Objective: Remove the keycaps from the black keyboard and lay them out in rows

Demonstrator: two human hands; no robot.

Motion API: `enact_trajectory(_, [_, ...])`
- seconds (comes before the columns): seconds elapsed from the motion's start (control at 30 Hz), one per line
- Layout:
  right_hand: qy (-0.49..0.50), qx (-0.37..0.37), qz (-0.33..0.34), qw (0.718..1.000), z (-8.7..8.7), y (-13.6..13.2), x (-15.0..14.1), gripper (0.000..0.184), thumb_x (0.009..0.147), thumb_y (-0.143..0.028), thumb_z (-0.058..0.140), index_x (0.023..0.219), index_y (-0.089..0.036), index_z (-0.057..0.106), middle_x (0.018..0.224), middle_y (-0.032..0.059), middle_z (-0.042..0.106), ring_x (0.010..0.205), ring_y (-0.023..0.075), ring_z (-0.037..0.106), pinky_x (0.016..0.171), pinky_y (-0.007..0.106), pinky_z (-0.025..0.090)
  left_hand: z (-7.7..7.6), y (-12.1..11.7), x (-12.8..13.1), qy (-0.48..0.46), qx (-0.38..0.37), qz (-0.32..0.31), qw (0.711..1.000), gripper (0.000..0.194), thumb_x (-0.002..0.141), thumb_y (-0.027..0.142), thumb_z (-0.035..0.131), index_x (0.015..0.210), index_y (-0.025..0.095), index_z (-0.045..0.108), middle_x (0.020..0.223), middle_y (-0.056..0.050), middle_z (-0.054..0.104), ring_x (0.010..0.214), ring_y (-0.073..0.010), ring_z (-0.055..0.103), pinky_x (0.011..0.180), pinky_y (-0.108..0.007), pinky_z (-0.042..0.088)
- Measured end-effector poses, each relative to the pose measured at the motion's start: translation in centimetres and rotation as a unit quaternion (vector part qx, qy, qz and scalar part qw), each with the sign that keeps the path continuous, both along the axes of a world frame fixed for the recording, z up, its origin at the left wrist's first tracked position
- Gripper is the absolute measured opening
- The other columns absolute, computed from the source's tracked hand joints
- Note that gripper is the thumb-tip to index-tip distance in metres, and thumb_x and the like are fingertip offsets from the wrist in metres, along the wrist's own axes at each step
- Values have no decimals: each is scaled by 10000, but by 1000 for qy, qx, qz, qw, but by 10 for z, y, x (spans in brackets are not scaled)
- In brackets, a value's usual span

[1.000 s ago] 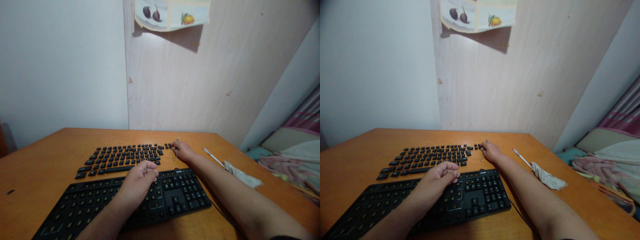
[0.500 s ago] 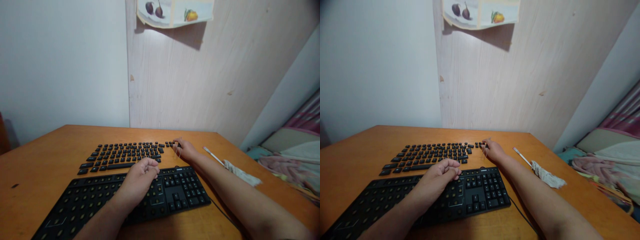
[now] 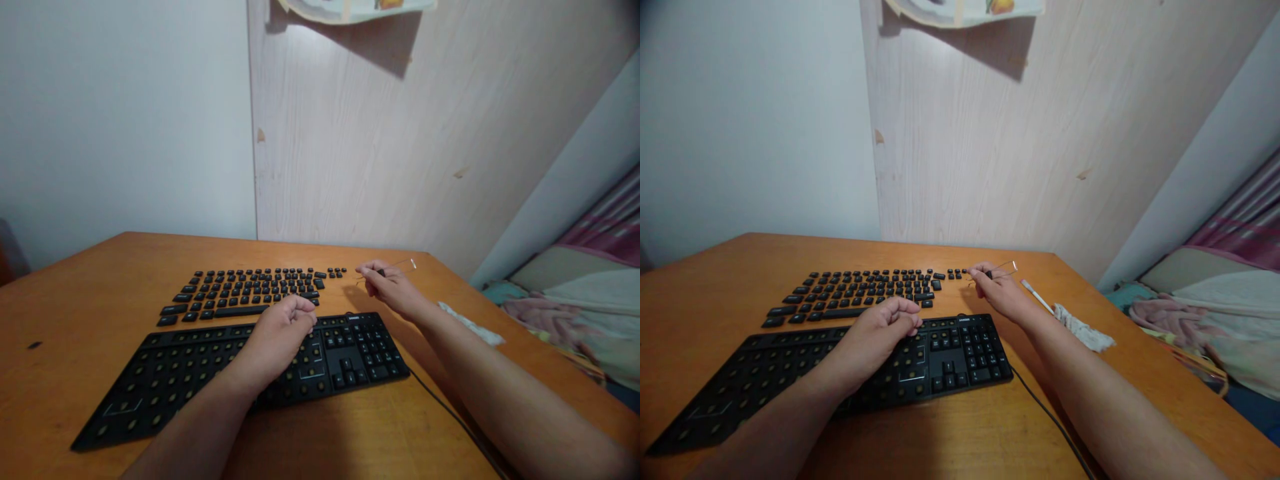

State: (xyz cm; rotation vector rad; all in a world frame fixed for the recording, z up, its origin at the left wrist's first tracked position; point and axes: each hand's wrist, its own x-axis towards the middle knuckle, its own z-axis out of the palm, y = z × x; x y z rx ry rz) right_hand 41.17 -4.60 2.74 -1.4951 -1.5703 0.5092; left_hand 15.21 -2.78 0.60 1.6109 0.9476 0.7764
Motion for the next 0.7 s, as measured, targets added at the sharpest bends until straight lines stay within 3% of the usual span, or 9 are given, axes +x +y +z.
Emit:
enact_trajectory(0.13, [71,-86,50,993,8,-21,-6,291,874,-490,593,886,-204,541,591,-45,566,448,92,452,424,210,336,2,-2,1,11,6,3,1000,244,802,349,584,970,175,620,766,-14,670,739,-183,622,691,-279,430])
enact_trajectory(0.3, [66,-154,114,979,12,-39,-12,318,833,-467,673,927,-169,619,648,-17,601,516,94,534,455,197,405,3,-2,2,19,11,-3,1000,227,814,331,572,977,177,608,741,1,652,699,-168,602,652,-267,413])
enact_trajectory(0.7, [39,-180,58,981,-7,-44,-40,252,857,-429,616,850,-183,565,567,-41,549,431,82,475,392,180,333,-3,-1,2,18,28,-17,999,229,800,338,577,963,180,610,749,-2,644,704,-169,593,627,-263,413])
